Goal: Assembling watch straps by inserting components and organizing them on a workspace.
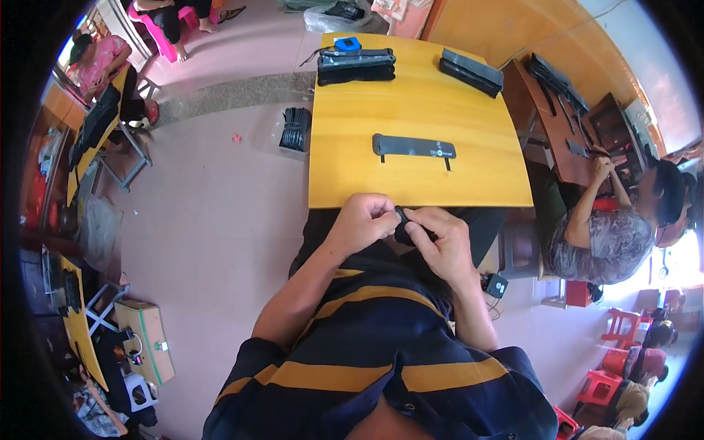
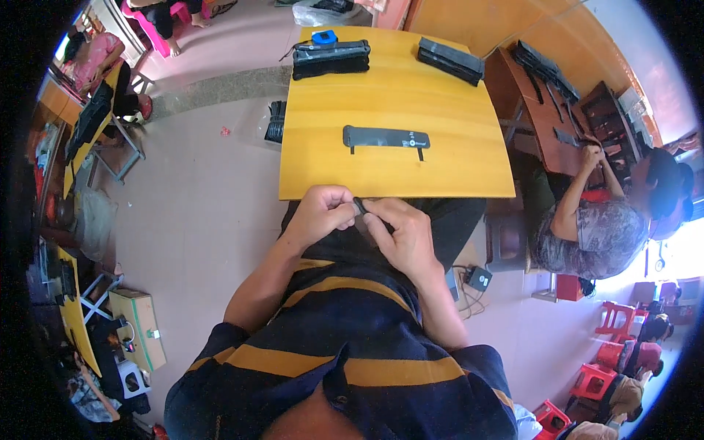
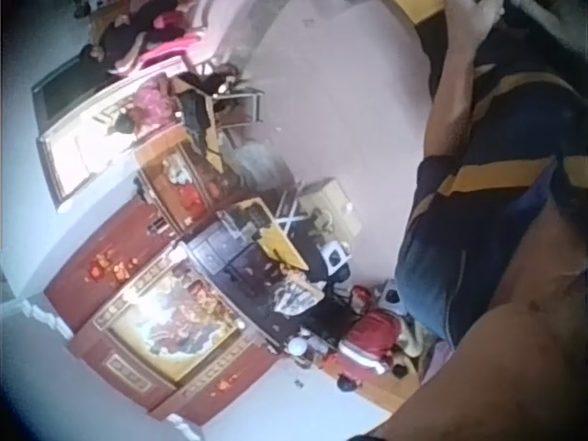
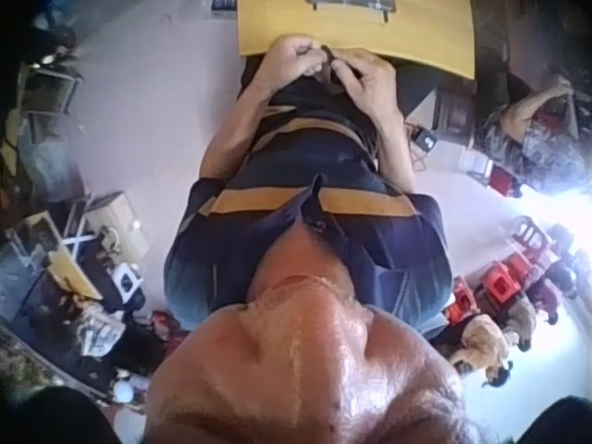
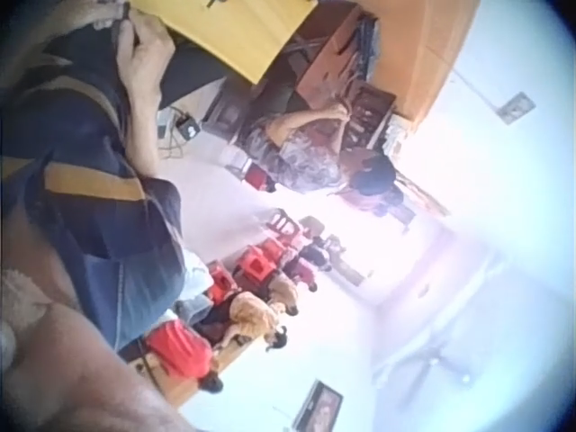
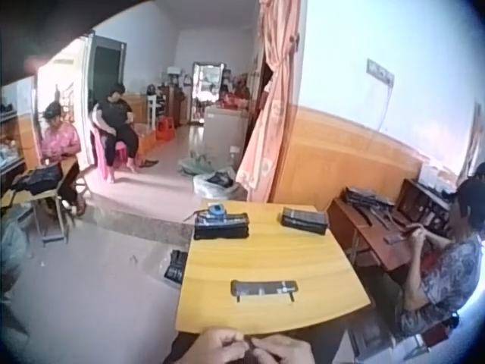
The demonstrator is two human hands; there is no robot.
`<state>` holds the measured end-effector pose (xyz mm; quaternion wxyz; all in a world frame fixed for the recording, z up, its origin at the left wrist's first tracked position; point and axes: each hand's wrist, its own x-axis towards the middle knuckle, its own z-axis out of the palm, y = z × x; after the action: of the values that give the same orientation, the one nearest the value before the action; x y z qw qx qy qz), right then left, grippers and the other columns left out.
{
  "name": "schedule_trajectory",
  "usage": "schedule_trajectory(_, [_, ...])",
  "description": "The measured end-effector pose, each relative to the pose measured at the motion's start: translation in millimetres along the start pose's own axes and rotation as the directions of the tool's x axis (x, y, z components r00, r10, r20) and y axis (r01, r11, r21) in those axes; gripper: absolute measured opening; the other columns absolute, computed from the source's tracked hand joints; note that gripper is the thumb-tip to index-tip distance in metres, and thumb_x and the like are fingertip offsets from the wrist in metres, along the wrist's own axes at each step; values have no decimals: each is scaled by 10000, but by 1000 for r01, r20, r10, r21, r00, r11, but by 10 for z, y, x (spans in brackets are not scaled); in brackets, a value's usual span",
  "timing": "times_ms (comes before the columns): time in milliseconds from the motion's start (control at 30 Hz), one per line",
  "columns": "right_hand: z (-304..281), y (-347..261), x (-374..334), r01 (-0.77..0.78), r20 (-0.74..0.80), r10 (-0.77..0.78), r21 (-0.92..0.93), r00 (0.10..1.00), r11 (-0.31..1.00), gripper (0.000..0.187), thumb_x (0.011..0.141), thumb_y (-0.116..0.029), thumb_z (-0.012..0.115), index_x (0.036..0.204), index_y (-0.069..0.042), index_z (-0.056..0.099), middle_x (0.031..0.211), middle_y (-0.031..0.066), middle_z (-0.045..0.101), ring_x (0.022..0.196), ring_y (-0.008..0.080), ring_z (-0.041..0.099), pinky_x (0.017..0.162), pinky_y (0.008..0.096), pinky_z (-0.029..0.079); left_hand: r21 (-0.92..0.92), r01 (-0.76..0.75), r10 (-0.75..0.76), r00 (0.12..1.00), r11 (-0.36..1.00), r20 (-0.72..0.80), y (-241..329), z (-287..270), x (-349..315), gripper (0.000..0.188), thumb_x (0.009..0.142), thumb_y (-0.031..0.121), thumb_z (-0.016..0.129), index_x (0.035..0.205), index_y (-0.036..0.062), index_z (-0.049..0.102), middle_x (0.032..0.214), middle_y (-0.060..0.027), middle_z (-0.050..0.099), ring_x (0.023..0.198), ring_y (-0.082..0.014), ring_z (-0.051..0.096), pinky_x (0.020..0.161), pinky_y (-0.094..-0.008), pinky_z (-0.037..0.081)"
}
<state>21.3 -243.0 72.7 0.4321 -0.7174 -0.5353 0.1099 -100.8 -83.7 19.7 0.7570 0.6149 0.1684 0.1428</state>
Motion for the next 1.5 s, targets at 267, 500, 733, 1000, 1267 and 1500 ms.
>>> schedule_trajectory(267, [-7, 74, -89, -76, -6, 77, 92, 997, 993, 321, 905, 3, 717, 1224, -23, 740, 1013, 138, 750, 877, 216, 714, 769, 297, 541, 162, -63, 71, 996, 985, -46, -33, 125, 10, 114, 873, 24, 675, 768, -17, 660, 645, -6, 628, 596, -54, 592, 528, -250, 466])
schedule_trajectory(500, [28, 175, 1, -106, 39, 101, 156, 994, 982, 301, 908, 10, 717, 1206, -20, 748, 984, 136, 744, 877, 201, 710, 769, 291, 534, 219, -32, 58, 992, 975, -114, -40, 95, 61, 136, 837, 45, 693, 726, -23, 652, 587, -8, 585, 553, -52, 512, 509, -265, 410])
schedule_trajectory(733, [113, 250, 136, -108, 83, 96, 154, 992, 982, 285, 900, 41, 713, 1181, 4, 747, 982, 150, 736, 898, 246, 713, 811, 307, 543, 256, 24, -1, 996, 966, -89, -125, -60, 109, 126, 871, -2, 624, 751, -13, 659, 656, -3, 638, 605, -44, 556, 539, -245, 428])
schedule_trajectory(1000, [228, 362, 171, -18, 60, 10, 133, 998, 991, 289, 909, 24, 702, 1189, -32, 753, 967, 139, 717, 835, 258, 724, 733, 317, 562, 147, 90, -72, 990, 985, -123, -89, -80, 114, 118, 860, 8, 602, 772, -10, 677, 659, -9, 645, 596, -53, 561, 531, -249, 424])
schedule_trajectory(1267, [306, 369, 232, 13, 61, -20, 115, 998, 993, 298, 904, 26, 709, 1193, -32, 754, 956, 140, 702, 828, 259, 705, 730, 313, 549, 195, 26, 3, 990, 980, -144, -142, -187, 133, 93, 837, 11, 610, 761, -2, 663, 650, 9, 617, 596, -60, 564, 538, -242, 428])
schedule_trajectory(1500, [410, 340, 303, 56, 58, -60, 69, 996, 996, 312, 891, 34, 719, 1194, -34, 757, 962, 140, 699, 821, 257, 704, 724, 317, 551, -246, 144, -176, 978, 959, -113, -162, -268, 144, 129, 797, 26, 643, 698, -11, 570, 555, -22, 480, 524, -72, 449, 490, -307, 369])
